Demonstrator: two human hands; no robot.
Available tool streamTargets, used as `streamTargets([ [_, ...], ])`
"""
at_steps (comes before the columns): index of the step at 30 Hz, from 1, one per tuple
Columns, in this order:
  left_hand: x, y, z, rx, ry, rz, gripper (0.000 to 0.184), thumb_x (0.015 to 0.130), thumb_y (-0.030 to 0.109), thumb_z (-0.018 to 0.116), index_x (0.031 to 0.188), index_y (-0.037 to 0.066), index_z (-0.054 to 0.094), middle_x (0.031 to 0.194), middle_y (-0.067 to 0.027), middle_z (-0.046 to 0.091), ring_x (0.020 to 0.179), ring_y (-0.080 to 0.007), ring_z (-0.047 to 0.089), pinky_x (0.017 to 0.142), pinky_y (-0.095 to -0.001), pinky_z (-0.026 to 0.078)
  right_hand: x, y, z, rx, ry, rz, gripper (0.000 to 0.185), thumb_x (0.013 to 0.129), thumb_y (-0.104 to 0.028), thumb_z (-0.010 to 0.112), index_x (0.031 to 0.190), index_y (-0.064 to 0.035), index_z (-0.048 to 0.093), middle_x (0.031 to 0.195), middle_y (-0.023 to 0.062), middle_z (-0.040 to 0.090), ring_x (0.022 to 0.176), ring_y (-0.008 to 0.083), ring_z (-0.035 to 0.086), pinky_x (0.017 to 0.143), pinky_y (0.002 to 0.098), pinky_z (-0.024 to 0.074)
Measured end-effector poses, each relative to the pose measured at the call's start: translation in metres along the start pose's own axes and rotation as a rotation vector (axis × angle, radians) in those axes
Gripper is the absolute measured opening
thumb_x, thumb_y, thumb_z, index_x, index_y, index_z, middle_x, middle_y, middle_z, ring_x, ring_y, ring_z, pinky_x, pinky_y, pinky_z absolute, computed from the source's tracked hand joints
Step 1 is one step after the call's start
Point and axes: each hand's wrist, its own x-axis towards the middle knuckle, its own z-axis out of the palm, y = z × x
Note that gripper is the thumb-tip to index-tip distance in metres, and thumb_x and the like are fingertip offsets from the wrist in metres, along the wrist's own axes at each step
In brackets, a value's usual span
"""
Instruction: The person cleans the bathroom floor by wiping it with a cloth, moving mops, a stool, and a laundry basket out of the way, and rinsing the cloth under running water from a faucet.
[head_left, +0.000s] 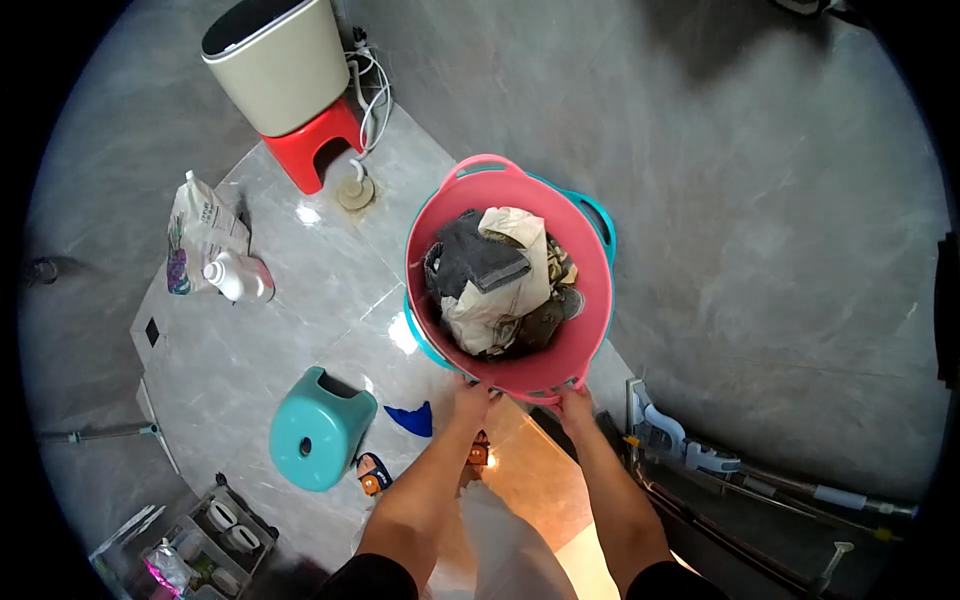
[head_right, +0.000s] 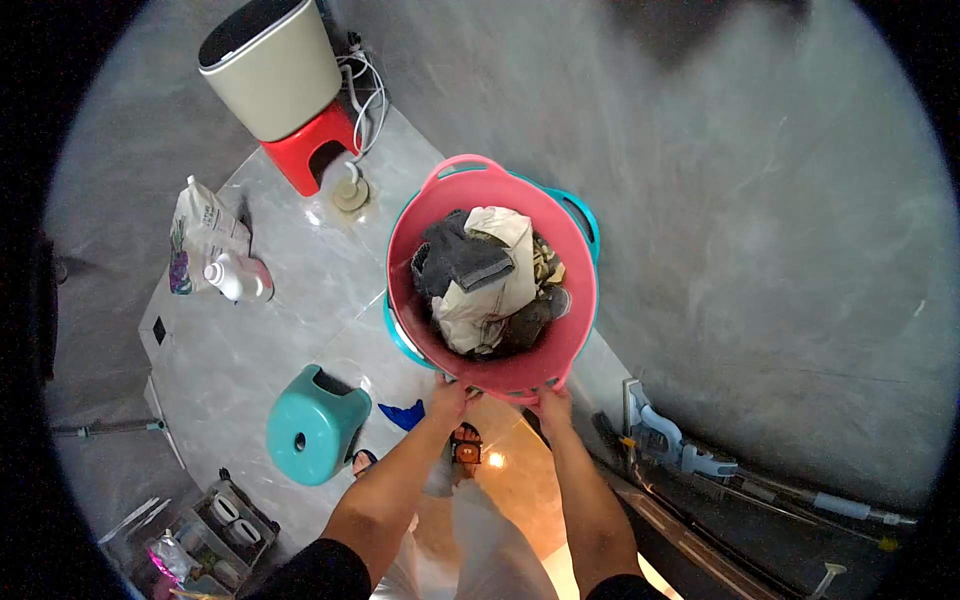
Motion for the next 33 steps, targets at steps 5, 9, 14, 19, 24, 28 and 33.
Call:
streamTargets([
  [5,0.015,-0.012,-0.035,0.303,-0.121,-0.237,0.053,0.09,0.023,0.067,0.134,0.015,0.039,0.128,-0.0053,0.05,0.115,-0.0221,0.051,0.091,-0.046,0.051,0.06,0.026,-0.059,-0.035,0.056,-0.071,0.024,0.088,-0.009,0.059,0.111,-0.0162,0.059,0.09,0.002,0.067,0.075,0.0166,0.066,0.057,0.0264,0.053],
  [9,-0.002,-0.006,-0.039,0.497,-0.146,-0.25,0.047,0.09,0.016,0.064,0.132,0.011,0.042,0.126,-0.0056,0.05,0.112,-0.0219,0.053,0.093,-0.0438,0.049,0.033,0.034,-0.064,-0.079,0.191,-0.07,0.024,0.092,-0.023,0.059,0.115,-0.0159,0.056,0.105,0.004,0.063,0.084,0.0175,0.064,0.057,0.0283,0.0499],
  [14,0.006,-0.081,-0.142,0.391,-0.081,0.244,0.058,0.09,0.003,0.06,0.143,0.002,0.037,0.137,-0.0165,0.05,0.122,-0.0252,0.053,0.095,-0.0314,0.046,-0.046,0.068,0.018,-0.083,0.229,0.205,0.047,0.093,-0.044,0.057,0.127,-0.0143,0.045,0.123,0.0038,0.051,0.097,0.0191,0.058,0.068,0.0355,0.0492],
  [19,-0.057,-0.071,-0.241,0.41,0.257,0.225,0.062,0.089,0.008,0.063,0.146,0.012,0.037,0.135,-0.0184,0.053,0.118,-0.0265,0.056,0.095,-0.0324,0.046,-0.073,0.173,0.085,-0.472,-0.403,0.191,0.051,0.091,-0.033,0.062,0.134,-0.0102,0.046,0.114,0.0071,0.059,0.104,0.0184,0.057,0.083,0.033,0.0475],
  [24,-0.122,-0.017,-0.296,0.594,0.573,0.113,0.062,0.09,0.009,0.06,0.146,0.011,0.035,0.131,-0.0174,0.055,0.112,-0.0243,0.057,0.096,-0.0328,0.045,-0.076,0.254,0.142,-0.867,-0.653,-0.065,0.069,0.089,-0.032,0.066,0.143,-0.0018,0.037,0.125,0.0139,0.056,0.114,0.0227,0.054,0.092,0.0307,0.044],
  [28,-0.115,-0.007,-0.353,0.698,0.705,0.299,0.068,0.087,0.016,0.065,0.147,0.015,0.034,0.138,-0.0265,0.045,0.124,-0.0399,0.048,0.104,-0.0415,0.039,-0.073,0.287,0.179,-1.122,-0.786,-0.222,0.073,0.089,-0.034,0.065,0.144,0.0015,0.034,0.141,0.0204,0.045,0.126,0.0276,0.047,0.104,0.0347,0.0374],
  [33,-0.101,0.025,-0.45,0.841,0.876,0.547,0.077,0.085,0.017,0.068,0.149,0.01,0.027,0.152,-0.0307,0.019,0.137,-0.0444,0.029,0.112,-0.0427,0.03,-0.086,0.321,0.249,-1.283,-0.793,-0.313,0.075,0.089,-0.039,0.061,0.146,0.0,0.031,0.146,0.0239,0.038,0.135,0.0361,0.037,0.111,0.0396,0.0303],
])
